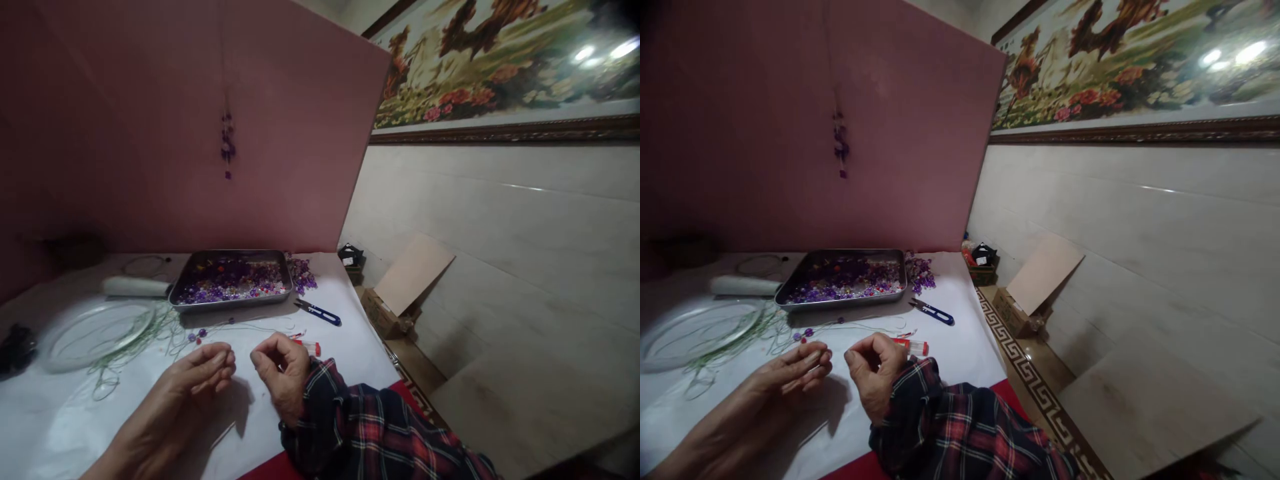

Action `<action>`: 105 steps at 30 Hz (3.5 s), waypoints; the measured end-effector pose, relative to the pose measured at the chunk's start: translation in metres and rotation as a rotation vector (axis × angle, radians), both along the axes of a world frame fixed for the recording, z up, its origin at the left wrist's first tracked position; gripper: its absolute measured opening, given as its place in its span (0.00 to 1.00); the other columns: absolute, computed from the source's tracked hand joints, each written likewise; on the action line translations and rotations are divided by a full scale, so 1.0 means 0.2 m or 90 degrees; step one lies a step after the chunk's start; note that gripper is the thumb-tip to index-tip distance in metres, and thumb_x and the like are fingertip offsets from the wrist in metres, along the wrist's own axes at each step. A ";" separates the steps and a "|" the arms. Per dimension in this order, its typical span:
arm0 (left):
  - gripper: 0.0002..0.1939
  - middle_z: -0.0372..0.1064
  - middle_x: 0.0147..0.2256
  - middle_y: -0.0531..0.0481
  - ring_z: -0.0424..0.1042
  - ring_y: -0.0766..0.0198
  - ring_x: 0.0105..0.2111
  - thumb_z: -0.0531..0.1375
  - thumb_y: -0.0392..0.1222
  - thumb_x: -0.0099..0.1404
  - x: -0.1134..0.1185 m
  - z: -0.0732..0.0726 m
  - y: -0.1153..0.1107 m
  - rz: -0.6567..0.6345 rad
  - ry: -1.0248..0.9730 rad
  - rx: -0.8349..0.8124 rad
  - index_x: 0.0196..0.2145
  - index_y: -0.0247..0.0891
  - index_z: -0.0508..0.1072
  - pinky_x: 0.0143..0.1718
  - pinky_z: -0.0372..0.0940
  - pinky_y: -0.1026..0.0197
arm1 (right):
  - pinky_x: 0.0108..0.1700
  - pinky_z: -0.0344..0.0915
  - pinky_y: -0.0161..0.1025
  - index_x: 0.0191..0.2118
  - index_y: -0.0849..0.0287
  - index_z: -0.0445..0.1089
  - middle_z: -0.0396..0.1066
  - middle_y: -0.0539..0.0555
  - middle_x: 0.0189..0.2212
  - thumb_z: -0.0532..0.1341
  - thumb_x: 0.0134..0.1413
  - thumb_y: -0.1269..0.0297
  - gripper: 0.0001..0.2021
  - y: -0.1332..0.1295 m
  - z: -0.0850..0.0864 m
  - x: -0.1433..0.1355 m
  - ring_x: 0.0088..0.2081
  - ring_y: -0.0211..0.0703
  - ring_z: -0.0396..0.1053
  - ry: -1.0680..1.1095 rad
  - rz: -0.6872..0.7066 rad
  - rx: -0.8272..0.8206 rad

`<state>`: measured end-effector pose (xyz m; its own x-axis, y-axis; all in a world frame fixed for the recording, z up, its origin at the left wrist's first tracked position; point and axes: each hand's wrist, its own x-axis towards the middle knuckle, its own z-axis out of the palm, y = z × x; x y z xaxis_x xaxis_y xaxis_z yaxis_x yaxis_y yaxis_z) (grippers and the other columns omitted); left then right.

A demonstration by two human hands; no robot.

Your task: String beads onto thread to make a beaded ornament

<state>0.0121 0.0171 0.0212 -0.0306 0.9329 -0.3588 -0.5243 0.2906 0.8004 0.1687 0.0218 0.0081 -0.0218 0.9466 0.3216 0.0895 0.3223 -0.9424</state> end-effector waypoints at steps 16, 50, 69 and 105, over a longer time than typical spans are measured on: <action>0.09 0.71 0.25 0.46 0.68 0.70 0.22 0.62 0.22 0.53 -0.02 0.02 -0.03 -0.043 -0.124 -0.047 0.26 0.31 0.78 0.21 0.67 0.70 | 0.24 0.52 0.33 0.20 0.59 0.65 0.59 0.46 0.18 0.61 0.50 0.66 0.10 -0.03 0.03 0.00 0.21 0.33 0.56 -0.116 -0.019 0.092; 0.09 0.70 0.24 0.45 0.67 0.71 0.20 0.61 0.20 0.55 -0.01 -0.01 -0.03 -0.022 -0.126 -0.002 0.26 0.27 0.78 0.18 0.64 0.71 | 0.21 0.50 0.30 0.19 0.62 0.65 0.60 0.46 0.16 0.61 0.46 0.72 0.08 -0.02 -0.02 -0.03 0.19 0.31 0.55 -0.089 -0.068 0.219; 0.08 0.70 0.23 0.47 0.66 0.72 0.19 0.62 0.20 0.53 -0.01 0.00 -0.03 -0.021 -0.108 -0.008 0.27 0.28 0.78 0.18 0.63 0.72 | 0.21 0.51 0.31 0.19 0.60 0.65 0.60 0.46 0.16 0.60 0.46 0.72 0.08 -0.03 0.00 -0.02 0.19 0.32 0.56 -0.118 -0.058 0.211; 0.05 0.72 0.25 0.46 0.68 0.71 0.21 0.66 0.24 0.52 -0.03 -0.02 -0.03 -0.034 -0.057 0.023 0.26 0.30 0.79 0.20 0.66 0.72 | 0.21 0.51 0.32 0.19 0.59 0.64 0.60 0.46 0.16 0.60 0.46 0.71 0.09 -0.03 -0.02 -0.02 0.19 0.32 0.56 -0.116 -0.067 0.229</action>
